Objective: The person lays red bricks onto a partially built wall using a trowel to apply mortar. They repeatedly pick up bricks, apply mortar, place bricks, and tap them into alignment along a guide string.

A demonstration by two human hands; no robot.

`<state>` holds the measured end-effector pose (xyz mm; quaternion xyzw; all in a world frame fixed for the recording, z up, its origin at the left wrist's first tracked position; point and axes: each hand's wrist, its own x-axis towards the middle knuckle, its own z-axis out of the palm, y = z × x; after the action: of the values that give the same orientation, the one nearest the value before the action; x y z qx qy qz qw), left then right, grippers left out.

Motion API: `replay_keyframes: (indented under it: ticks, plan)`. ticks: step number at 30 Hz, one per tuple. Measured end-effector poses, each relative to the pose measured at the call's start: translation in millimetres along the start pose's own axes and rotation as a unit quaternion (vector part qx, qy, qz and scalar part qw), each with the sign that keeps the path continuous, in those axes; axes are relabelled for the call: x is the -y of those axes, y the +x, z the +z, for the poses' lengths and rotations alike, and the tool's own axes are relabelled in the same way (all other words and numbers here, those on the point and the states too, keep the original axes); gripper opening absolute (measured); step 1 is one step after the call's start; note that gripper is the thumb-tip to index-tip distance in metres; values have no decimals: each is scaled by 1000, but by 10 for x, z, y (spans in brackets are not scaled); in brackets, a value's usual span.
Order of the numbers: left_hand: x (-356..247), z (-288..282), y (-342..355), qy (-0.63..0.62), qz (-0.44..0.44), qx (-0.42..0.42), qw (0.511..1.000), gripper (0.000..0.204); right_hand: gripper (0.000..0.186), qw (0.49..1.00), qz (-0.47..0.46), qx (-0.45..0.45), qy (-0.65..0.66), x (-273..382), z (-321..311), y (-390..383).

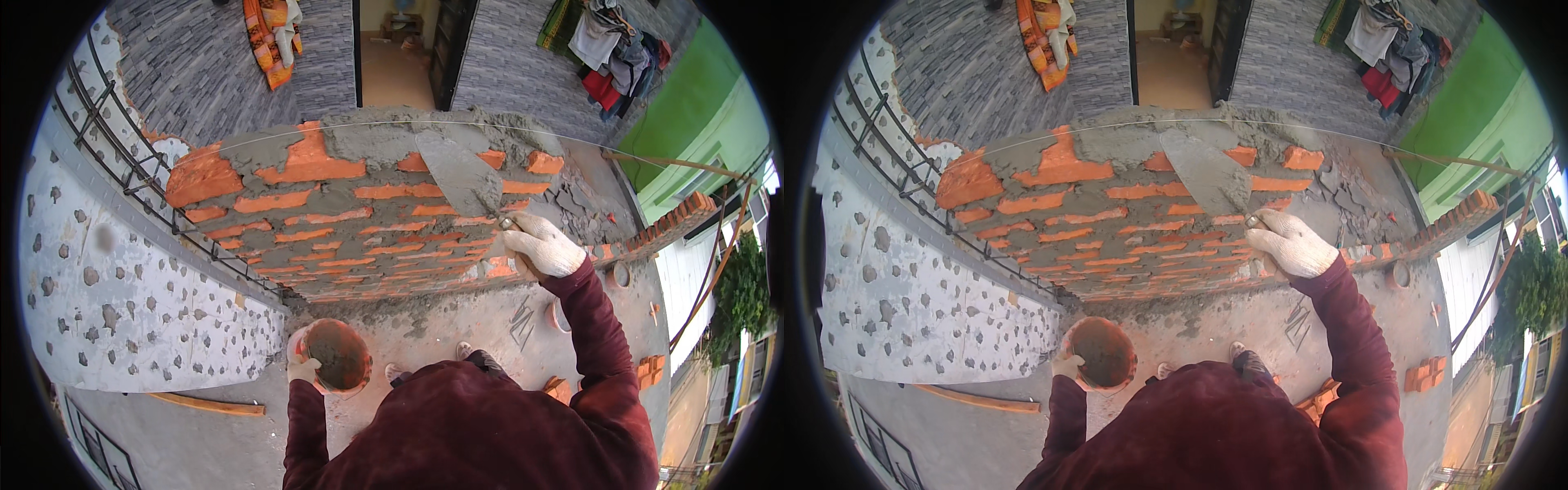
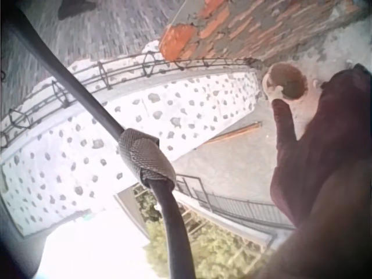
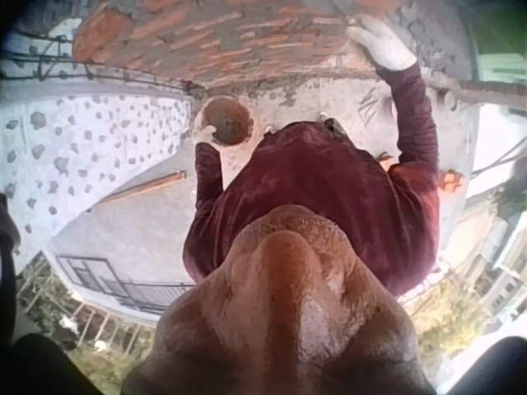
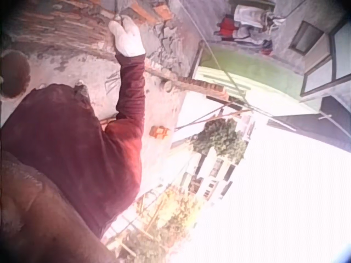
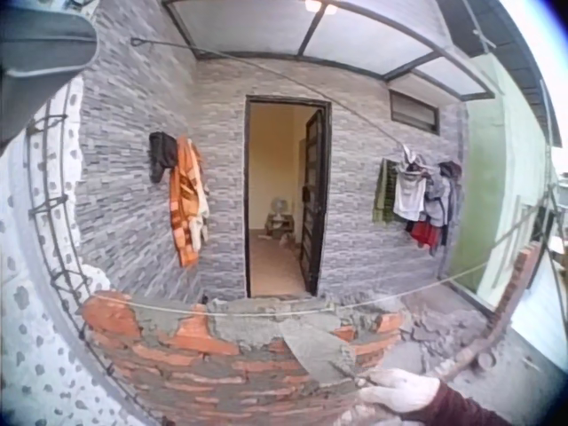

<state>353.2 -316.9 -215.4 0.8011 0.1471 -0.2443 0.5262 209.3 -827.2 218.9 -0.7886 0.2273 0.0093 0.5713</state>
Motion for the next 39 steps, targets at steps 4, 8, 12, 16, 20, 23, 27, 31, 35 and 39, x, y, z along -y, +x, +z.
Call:
replay_keyframes:
  ticks: [4,8,12,16,20,23,27,31,35,39]
  plan:
    - [-112,48,-172,-17,3,32,999,36,32,983,-39,-74,-162,-26,-22,-366]
    - [-250,119,-203,54,5,26,998,39,32,932,-216,-107,-272,-13,233,-16]
    - [-493,268,-245,90,67,-45,993,26,32,975,-121,-96,-157,-47,13,8]
    - [-980,363,-628,-111,56,16,992,20,34,993,-34,-77,-82,-393,-293,-345]
    - [-1348,486,-794,-109,108,57,987,26,33,947,-149,-30,-283,-664,-317,-463]
    - [-2149,677,-1203,-96,144,91,981,15,31,882,-196,78,-422,-946,-53,-356]
    - [-2861,907,-1537,26,229,100,968,27,24,752,-319,25,-577,-1272,454,161]
    - [-3245,1298,-1887,59,267,84,958,29,32,686,-370,18,-626,-1336,554,403]
    - [-3515,1839,-2158,115,275,22,954,34,30,702,-373,170,-582,-1547,123,366]
    - [-3458,2226,-2365,178,269,9,946,34,34,738,-356,295,-492,-1501,-569,405]
